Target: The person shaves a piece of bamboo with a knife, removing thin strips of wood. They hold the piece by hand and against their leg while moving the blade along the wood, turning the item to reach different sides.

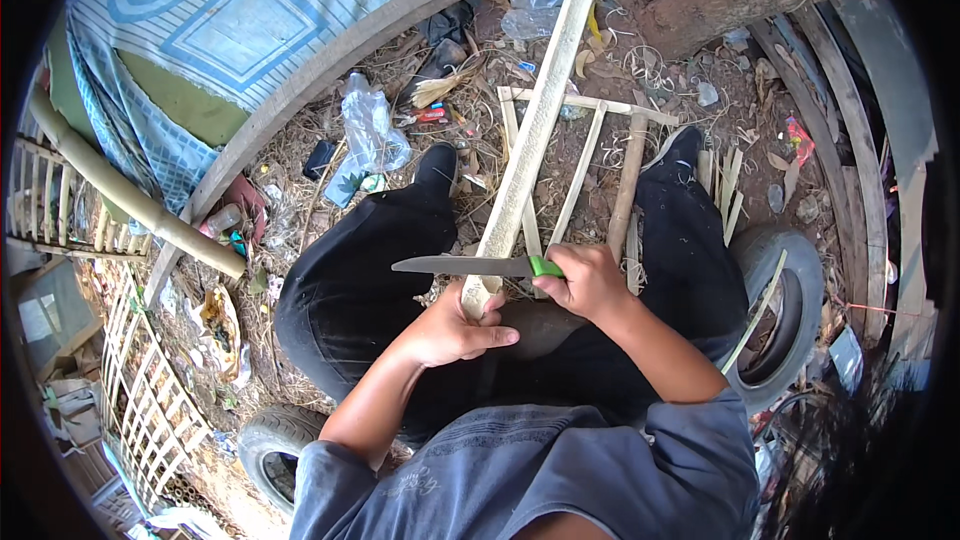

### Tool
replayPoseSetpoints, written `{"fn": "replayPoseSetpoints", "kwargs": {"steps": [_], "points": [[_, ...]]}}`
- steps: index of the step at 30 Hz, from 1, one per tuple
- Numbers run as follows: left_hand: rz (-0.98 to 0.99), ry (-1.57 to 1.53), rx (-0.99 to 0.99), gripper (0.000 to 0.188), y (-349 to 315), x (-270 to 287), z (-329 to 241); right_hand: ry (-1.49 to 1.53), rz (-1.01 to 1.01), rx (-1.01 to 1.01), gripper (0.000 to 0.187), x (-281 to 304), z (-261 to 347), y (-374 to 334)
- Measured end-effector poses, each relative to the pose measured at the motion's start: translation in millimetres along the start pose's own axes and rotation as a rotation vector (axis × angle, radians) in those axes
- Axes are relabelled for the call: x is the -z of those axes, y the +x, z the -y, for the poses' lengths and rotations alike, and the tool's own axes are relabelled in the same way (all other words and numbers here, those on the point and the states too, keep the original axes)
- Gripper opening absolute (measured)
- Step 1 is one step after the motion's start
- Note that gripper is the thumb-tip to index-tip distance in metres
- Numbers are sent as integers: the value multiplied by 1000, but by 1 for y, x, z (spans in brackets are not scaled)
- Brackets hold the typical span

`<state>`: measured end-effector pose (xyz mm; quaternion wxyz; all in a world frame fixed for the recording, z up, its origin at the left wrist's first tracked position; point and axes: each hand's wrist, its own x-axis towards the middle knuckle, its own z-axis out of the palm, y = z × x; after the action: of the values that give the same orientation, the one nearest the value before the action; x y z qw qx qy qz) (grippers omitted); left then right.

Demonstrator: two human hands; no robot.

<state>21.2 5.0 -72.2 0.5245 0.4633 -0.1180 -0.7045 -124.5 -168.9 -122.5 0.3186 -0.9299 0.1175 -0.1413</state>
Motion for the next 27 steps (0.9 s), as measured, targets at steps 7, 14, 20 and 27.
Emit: {"fn": "replayPoseSetpoints", "kwargs": {"steps": [7, 14, 20, 27], "points": [[-151, 50, 69, 41, 5, -6, 0, -87, -139, 216, 53, -27, -43, 23], [-59, -40, 99, 38, -6, -4, 14, 51, -232, -378, 60, -36, -68, 57], [52, -124, 233, 28, 0, -14, 46, -438, -434, -829, 59, 143, -214, 27], [85, -431, 124, 19, 2, -4, 25, 64, -334, -612, 34, 91, -90, -44]]}}
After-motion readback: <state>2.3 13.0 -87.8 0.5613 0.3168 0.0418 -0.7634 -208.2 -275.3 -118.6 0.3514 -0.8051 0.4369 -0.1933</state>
